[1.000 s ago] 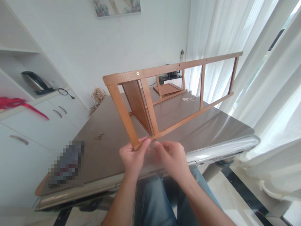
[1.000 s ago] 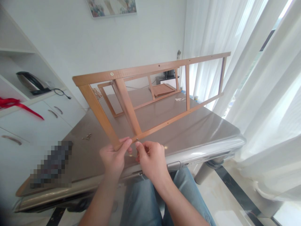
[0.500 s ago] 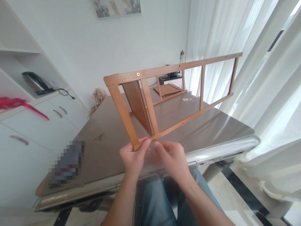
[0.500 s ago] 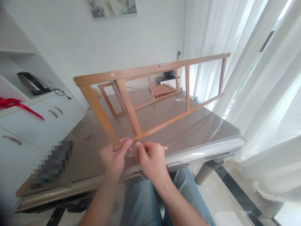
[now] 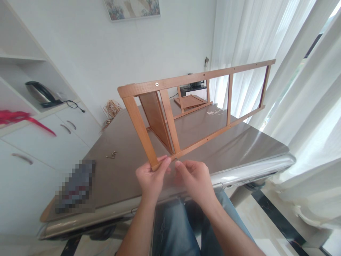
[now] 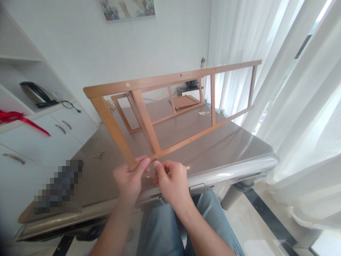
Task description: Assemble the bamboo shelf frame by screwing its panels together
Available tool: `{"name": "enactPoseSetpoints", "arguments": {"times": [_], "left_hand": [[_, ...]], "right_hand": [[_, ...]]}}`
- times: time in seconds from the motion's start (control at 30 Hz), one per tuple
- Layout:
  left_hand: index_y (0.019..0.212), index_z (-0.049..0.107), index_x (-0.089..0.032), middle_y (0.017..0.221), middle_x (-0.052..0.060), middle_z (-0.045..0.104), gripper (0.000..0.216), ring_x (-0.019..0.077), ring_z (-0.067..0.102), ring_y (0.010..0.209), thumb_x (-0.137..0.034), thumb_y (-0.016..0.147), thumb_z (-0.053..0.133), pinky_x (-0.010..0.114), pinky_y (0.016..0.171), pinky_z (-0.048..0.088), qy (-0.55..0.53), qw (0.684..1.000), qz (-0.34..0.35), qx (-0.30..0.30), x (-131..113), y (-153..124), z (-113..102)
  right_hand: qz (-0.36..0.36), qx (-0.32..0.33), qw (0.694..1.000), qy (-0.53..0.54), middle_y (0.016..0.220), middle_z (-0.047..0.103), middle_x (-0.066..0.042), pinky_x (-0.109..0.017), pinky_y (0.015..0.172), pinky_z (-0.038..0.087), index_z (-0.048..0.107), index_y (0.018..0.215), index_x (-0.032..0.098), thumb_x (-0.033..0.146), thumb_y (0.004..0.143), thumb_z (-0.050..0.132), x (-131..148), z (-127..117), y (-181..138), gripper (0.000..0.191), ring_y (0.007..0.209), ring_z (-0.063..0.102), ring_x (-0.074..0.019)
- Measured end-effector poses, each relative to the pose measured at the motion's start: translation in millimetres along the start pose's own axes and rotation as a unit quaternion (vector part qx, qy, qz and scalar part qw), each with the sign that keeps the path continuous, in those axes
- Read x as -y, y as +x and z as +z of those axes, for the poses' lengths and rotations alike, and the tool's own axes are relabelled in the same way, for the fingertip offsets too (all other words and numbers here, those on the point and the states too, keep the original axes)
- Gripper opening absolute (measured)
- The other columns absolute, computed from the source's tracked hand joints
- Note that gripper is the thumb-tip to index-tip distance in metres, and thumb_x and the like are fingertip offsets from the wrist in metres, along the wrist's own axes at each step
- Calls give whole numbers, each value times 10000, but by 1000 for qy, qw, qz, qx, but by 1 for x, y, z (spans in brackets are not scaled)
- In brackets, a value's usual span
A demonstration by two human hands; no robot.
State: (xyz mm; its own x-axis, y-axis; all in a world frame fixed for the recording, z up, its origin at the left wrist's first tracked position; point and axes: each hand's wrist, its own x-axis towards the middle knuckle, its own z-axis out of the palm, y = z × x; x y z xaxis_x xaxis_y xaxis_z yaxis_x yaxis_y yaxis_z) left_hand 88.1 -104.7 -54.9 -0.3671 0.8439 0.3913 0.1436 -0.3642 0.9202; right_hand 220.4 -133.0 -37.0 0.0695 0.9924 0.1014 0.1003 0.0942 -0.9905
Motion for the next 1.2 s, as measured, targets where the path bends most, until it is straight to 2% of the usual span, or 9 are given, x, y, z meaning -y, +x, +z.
{"name": "enactPoseSetpoints", "arguments": {"times": [0.43, 0.7, 1.03, 1.2], "left_hand": [[876, 787, -130, 522, 6, 683, 270, 156, 649, 452, -367, 751, 821, 252, 490, 550, 7, 1000, 3, 1, 1, 0, -1], [878, 790, -124, 522, 16, 686, 305, 180, 668, 468, -398, 747, 810, 274, 501, 564, 23, 1000, -8, -2, -5, -1, 0], [867, 790, -133, 528, 11, 685, 283, 167, 658, 473, -386, 743, 817, 259, 510, 548, 17, 1000, -4, 1, 0, -1, -1], [869, 793, -141, 527, 5, 687, 265, 154, 656, 481, -375, 747, 817, 242, 521, 545, 11, 1000, -3, 4, 0, -1, -1]], "right_hand": [[-3, 4, 1000, -15, 599, 698, -49, -221, 513, 499, 696, 691, 164, 527, 936, 551, -2, 0, 0, 461, 536, 671, -168], [-64, -36, 988, -137, 516, 620, -1, -233, 516, 341, 616, 565, 192, 473, 945, 549, 2, -3, -3, 477, 485, 534, -113], [-53, -28, 985, -162, 551, 669, -3, -213, 505, 374, 648, 595, 201, 448, 981, 478, 2, 0, -3, 489, 507, 608, -120], [-81, -60, 970, -222, 484, 565, -8, -265, 525, 276, 539, 521, 208, 458, 972, 476, 4, 3, -4, 520, 467, 476, -123]]}}
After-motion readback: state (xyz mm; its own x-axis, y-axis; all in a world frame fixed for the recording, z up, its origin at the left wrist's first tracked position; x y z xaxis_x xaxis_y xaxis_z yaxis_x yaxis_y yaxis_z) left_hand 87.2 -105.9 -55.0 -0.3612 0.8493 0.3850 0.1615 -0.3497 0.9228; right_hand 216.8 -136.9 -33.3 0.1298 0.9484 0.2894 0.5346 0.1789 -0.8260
